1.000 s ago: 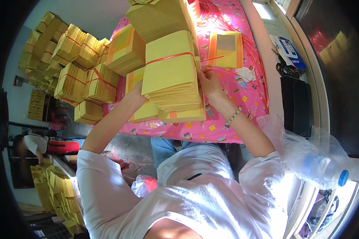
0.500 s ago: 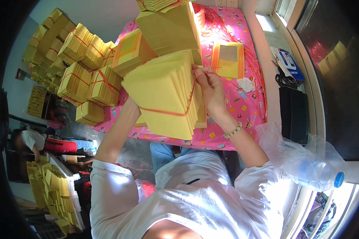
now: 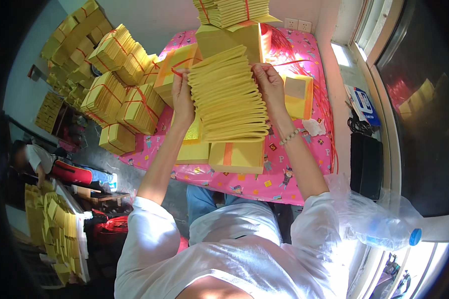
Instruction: The person stacks yellow paper sheets with a central transparent window, aligning them into neat piles on a pink tablecloth. They then bundle the stacks using red string, tying them securely.
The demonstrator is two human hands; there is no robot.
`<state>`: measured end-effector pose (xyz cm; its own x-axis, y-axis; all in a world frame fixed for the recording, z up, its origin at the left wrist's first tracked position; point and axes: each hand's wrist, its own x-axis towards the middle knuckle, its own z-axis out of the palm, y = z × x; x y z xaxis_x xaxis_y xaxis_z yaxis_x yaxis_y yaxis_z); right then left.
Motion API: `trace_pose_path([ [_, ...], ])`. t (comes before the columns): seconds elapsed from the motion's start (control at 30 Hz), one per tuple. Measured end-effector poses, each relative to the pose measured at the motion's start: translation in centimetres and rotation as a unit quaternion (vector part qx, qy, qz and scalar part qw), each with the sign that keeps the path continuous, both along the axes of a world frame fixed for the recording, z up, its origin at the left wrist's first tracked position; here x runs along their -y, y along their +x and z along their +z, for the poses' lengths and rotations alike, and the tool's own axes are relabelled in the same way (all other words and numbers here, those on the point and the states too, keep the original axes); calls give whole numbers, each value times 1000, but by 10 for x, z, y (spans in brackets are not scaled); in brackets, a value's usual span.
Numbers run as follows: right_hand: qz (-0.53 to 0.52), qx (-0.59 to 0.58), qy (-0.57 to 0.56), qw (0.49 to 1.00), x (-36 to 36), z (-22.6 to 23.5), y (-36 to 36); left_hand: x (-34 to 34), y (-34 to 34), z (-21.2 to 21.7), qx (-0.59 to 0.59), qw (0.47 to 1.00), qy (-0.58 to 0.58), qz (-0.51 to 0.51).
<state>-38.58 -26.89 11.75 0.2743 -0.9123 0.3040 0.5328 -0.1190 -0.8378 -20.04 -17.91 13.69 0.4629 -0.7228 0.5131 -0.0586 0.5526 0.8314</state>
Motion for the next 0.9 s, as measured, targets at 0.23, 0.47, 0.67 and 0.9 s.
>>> trace_pose_path([
  [0.23,8,-97,65,993,-23,-20,-14,-43,-14,-33,121,991,-62,-21],
  [0.47,-15,-69,55,996,12,-52,-12,-39,-26,-9,163,982,-86,31],
  [0.67,64,73,151,984,-7,-5,11,-29,-9,5,252,964,-83,17],
  [0.9,191,-27,39,980,5,-53,-12,-80,-14,-26,348,934,-58,54],
])
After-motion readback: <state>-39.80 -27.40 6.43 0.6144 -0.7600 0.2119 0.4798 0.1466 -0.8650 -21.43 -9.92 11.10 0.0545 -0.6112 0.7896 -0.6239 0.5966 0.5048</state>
